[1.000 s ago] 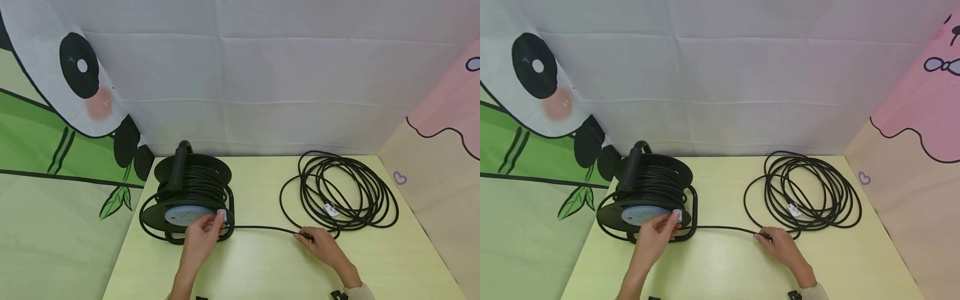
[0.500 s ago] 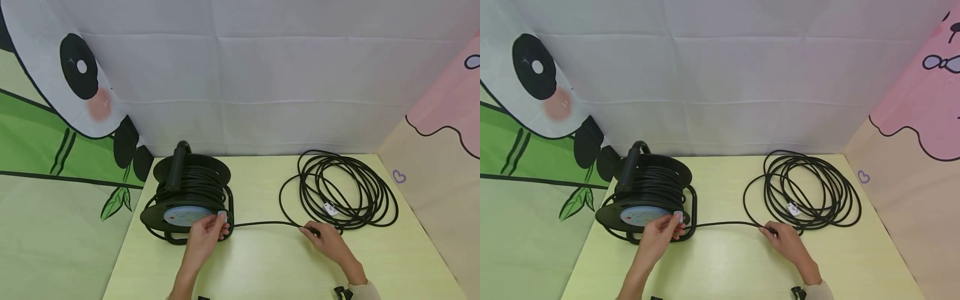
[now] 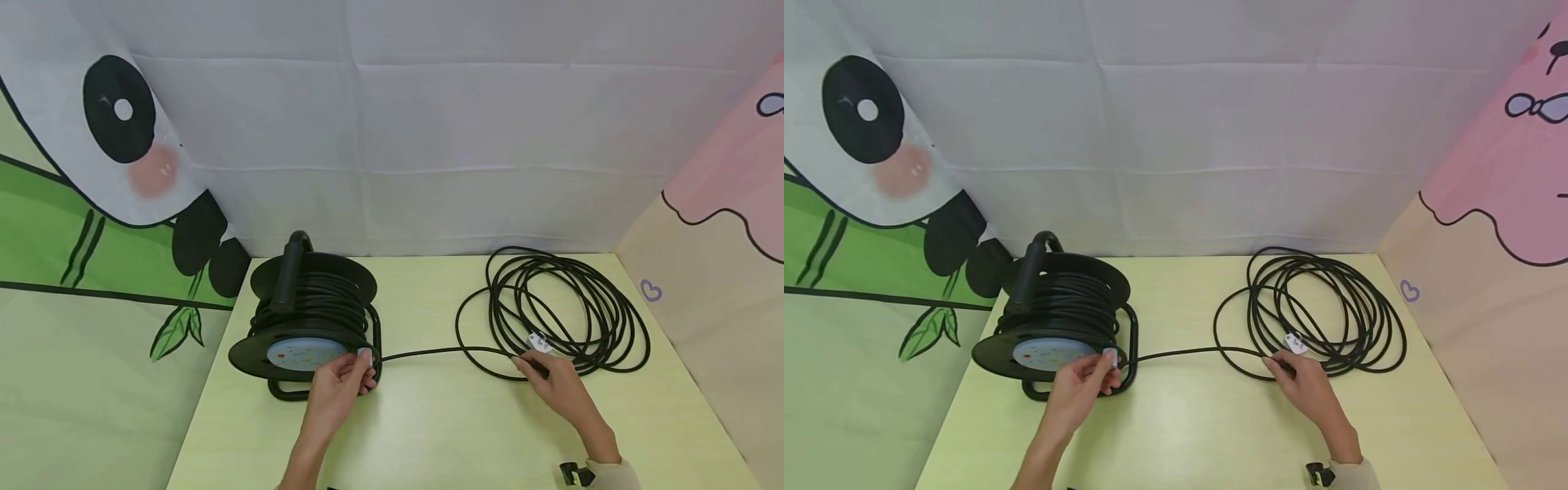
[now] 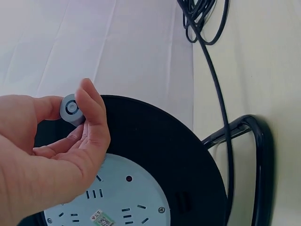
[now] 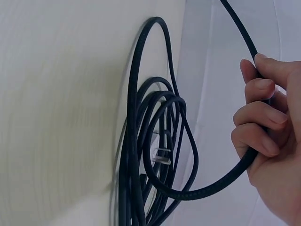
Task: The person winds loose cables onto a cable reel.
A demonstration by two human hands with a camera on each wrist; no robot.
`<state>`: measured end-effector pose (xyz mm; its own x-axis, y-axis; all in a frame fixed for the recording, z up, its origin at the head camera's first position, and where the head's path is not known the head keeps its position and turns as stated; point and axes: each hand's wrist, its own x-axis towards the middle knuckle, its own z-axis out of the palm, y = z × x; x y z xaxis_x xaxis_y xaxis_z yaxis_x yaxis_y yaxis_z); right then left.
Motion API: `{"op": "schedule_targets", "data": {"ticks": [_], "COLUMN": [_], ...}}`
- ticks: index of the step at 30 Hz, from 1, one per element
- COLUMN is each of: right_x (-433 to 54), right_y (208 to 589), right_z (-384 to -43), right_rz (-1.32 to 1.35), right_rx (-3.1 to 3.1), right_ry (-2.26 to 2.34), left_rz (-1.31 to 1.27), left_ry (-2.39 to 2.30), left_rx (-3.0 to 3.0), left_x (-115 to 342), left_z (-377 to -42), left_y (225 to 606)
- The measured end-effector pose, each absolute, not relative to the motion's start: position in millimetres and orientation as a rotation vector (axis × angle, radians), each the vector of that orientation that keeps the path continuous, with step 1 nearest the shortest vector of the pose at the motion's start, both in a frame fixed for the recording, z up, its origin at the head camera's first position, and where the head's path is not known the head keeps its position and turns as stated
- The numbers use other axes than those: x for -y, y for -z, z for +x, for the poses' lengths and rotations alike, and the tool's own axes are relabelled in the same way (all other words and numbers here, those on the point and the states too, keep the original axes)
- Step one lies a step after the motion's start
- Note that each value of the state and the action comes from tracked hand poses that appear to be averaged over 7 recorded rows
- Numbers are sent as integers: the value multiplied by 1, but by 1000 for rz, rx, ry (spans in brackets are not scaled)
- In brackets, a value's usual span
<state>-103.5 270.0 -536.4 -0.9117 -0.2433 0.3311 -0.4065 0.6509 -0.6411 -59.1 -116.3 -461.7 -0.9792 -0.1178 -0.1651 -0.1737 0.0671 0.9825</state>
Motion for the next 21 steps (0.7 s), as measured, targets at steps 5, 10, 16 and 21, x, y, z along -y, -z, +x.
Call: {"op": "schedule_targets", "data": {"ticks": [5,10,16,21], "right_x": [-278,-284,-289,-290], "right_y": [533,528,525,524], "right_z": [-103,-103,-108,-115], "right_rz": [468,398,420,418], "right_rx": [2683,2676,2624,2618], "right_ry": [-1121,-1132,-1102,-1078], "left_rz": [-314,-323,-352,-367], "left_ry": [-2101,-2109,-2111,-2100], "left_rx": [-2265,-2265,-2268,-2282], "left_x": [115,113,111,111], "left_z": [-61,-60,-60,-58], "left_y": [469,472,472,470]}}
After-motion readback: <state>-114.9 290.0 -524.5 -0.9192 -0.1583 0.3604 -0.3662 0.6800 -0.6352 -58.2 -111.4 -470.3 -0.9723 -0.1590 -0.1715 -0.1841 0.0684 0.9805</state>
